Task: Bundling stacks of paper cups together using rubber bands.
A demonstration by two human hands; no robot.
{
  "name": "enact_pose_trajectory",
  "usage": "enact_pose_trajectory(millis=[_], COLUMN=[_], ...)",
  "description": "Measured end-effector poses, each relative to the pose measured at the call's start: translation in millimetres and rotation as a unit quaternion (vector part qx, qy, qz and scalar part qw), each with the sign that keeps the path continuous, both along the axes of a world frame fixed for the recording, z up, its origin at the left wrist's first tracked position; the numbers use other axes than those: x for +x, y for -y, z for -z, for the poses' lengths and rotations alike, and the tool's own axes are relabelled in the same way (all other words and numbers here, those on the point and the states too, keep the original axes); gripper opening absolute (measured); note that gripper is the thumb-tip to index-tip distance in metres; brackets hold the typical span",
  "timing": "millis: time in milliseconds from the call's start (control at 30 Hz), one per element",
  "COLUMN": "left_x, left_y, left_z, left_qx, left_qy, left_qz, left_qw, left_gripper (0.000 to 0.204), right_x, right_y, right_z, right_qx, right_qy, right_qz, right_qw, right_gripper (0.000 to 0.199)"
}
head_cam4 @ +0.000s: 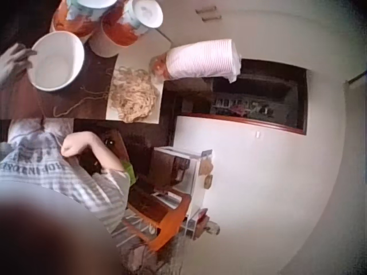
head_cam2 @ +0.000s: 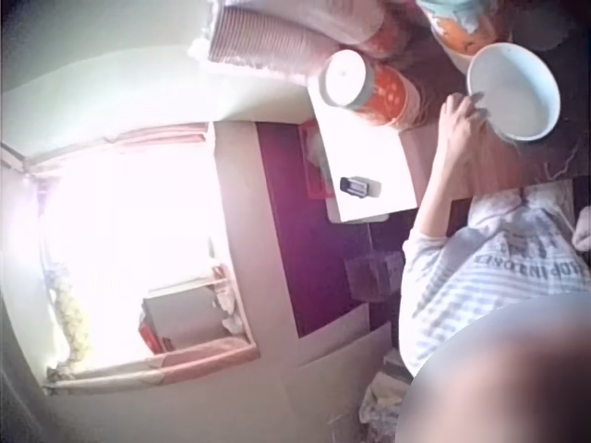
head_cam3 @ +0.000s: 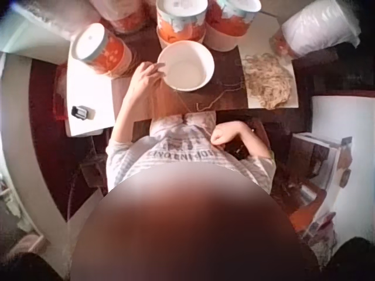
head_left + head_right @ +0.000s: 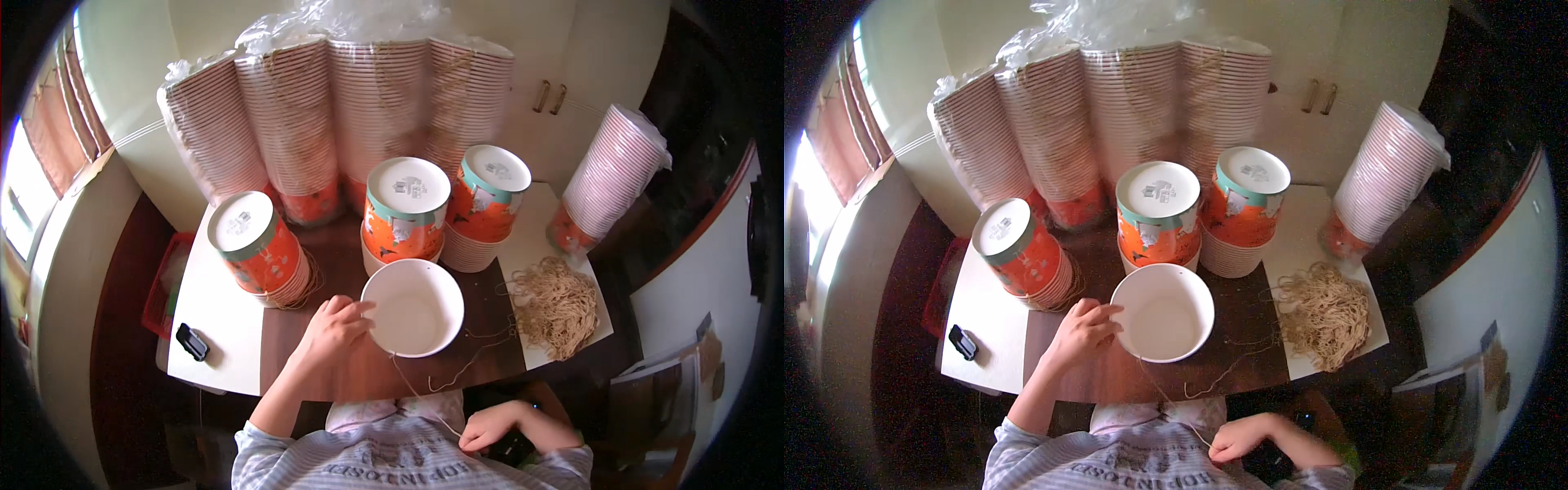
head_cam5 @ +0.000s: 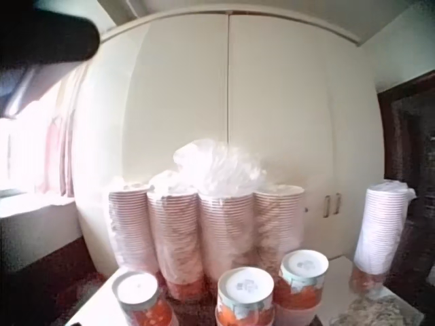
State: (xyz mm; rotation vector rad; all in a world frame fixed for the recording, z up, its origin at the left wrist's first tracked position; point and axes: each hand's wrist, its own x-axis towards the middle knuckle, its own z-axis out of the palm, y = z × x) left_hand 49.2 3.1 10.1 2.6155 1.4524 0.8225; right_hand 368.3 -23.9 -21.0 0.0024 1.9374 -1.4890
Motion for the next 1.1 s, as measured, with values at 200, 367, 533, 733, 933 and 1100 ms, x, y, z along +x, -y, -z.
enact_pose_trajectory(millis=[200, 367, 533, 733, 933, 1100], left_x=[32.3, 62.7, 58.4, 49.4, 46.1, 28.7], left_y=[46.5, 63.1, 57.5, 55.0, 55.9, 47.4], left_z=[-10.3, -23.1, -30.9, -18.3, -19.0, -18.2], left_qx=[-0.033, -0.047, -0.209, -0.314, -0.431, -0.278], left_qy=[-0.053, 0.101, 0.326, 0.466, 0.601, 0.343], left_qz=[0.076, 0.097, 0.020, 0.115, 0.046, -0.052], left_qw=[0.995, 0.989, 0.922, 0.819, 0.672, 0.896], left_gripper=[0.028, 0.026, 0.032, 0.030, 0.020, 0.015], right_x=[-21.7, -69.8, -94.7, -112.9, -118.0, -114.4], right_y=[-17.2, -40.7, -51.4, -58.0, -62.4, -65.1], right_z=[-57.6, -88.4, -101.8, -104.8, -99.1, -92.6], right_qx=[-0.315, -0.554, -0.583, -0.555, -0.525, -0.140], right_qy=[-0.422, -0.431, -0.450, -0.461, -0.463, -0.385], right_qz=[0.423, 0.475, 0.450, 0.458, 0.469, 0.588], right_qw=[0.738, 0.531, 0.505, 0.519, 0.539, 0.697], right_gripper=[0.044, 0.037, 0.037, 0.037, 0.038, 0.027])
